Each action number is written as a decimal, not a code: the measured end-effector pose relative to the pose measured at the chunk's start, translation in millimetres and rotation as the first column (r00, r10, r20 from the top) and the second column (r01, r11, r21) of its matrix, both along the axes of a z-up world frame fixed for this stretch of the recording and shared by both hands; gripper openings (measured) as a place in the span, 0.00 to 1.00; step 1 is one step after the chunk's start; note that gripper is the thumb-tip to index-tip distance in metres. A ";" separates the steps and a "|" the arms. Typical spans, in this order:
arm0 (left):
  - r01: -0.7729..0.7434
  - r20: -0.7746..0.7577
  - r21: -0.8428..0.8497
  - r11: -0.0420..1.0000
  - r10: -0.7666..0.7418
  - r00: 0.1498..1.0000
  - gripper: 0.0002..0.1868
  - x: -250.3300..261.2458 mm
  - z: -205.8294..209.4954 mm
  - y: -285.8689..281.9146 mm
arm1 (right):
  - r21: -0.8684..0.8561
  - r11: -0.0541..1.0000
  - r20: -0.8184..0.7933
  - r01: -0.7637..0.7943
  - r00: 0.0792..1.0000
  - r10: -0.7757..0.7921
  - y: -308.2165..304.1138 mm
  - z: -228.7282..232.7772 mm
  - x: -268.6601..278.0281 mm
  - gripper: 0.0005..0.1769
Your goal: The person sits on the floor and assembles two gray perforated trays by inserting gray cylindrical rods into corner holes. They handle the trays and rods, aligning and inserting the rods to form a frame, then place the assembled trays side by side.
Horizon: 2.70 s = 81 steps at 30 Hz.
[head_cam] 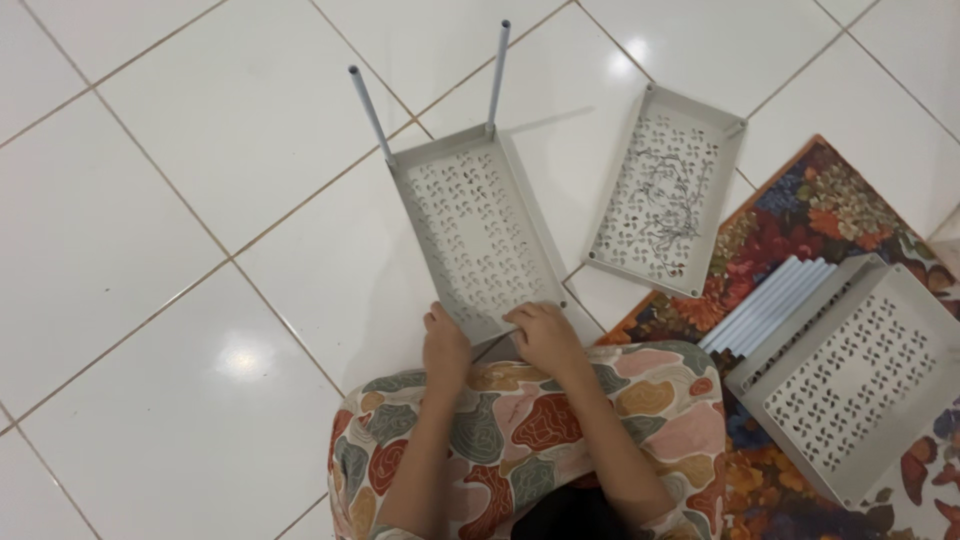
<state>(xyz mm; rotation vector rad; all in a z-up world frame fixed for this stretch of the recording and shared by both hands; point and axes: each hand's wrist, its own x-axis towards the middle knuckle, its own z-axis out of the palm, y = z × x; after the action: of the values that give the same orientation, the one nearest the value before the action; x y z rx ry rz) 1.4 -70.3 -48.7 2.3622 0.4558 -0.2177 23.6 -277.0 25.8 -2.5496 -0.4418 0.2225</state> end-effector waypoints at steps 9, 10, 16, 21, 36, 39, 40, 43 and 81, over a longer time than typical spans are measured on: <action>0.072 0.457 0.418 0.906 -0.277 0.845 0.41 17.7 138.1 -89.6 | 0.487 0.773 -0.007 0.407 0.886 -0.463 -98.0 33.9 -9.3 0.14; 0.177 0.490 0.347 0.921 -0.340 0.803 0.38 17.3 146.4 -111.6 | 0.476 0.715 -0.049 0.512 0.827 -0.559 -122.5 35.6 -10.9 0.14; 0.604 0.417 0.011 0.797 -0.553 0.721 0.15 4.3 123.9 -287.4 | 0.467 0.340 -0.114 0.816 0.438 -0.892 -264.7 -11.8 -48.3 0.16; 0.756 0.140 0.142 0.639 -0.769 0.624 0.08 2.8 19.8 -412.2 | 0.675 -0.111 -0.508 0.729 0.351 -0.786 -324.3 -92.0 -81.7 0.21; 0.739 -0.149 0.069 0.671 -0.725 0.672 0.10 28.1 -15.4 -445.2 | 0.597 -0.072 -0.510 0.799 0.309 -0.803 -305.2 -66.9 -80.0 0.21; 0.665 0.175 -0.130 0.735 -0.643 0.746 0.10 24.9 36.6 -421.2 | 0.581 0.019 -0.436 0.813 0.331 -0.837 -296.3 -41.0 -74.7 0.23; 0.669 0.237 -0.147 0.728 -0.631 0.739 0.11 24.3 55.0 -409.3 | 0.621 0.039 -0.430 0.783 0.381 -0.819 -291.9 -30.3 -71.0 0.24; 0.653 0.359 -0.207 0.729 -0.564 0.744 0.14 21.5 102.6 -353.4 | 0.749 0.119 -0.386 0.652 0.576 -0.720 -264.5 5.7 -60.7 0.24; 0.171 0.183 -0.250 0.953 -0.127 0.975 0.13 -34.0 84.5 44.2 | 0.597 0.800 -0.146 0.070 0.989 0.022 70.0 43.9 -35.1 0.10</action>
<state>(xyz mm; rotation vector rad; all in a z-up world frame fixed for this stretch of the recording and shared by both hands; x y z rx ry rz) -32.6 -26.1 35.8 2.1305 0.1559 -0.1408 -11.5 -207.0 69.8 -1.8930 -0.3514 0.2155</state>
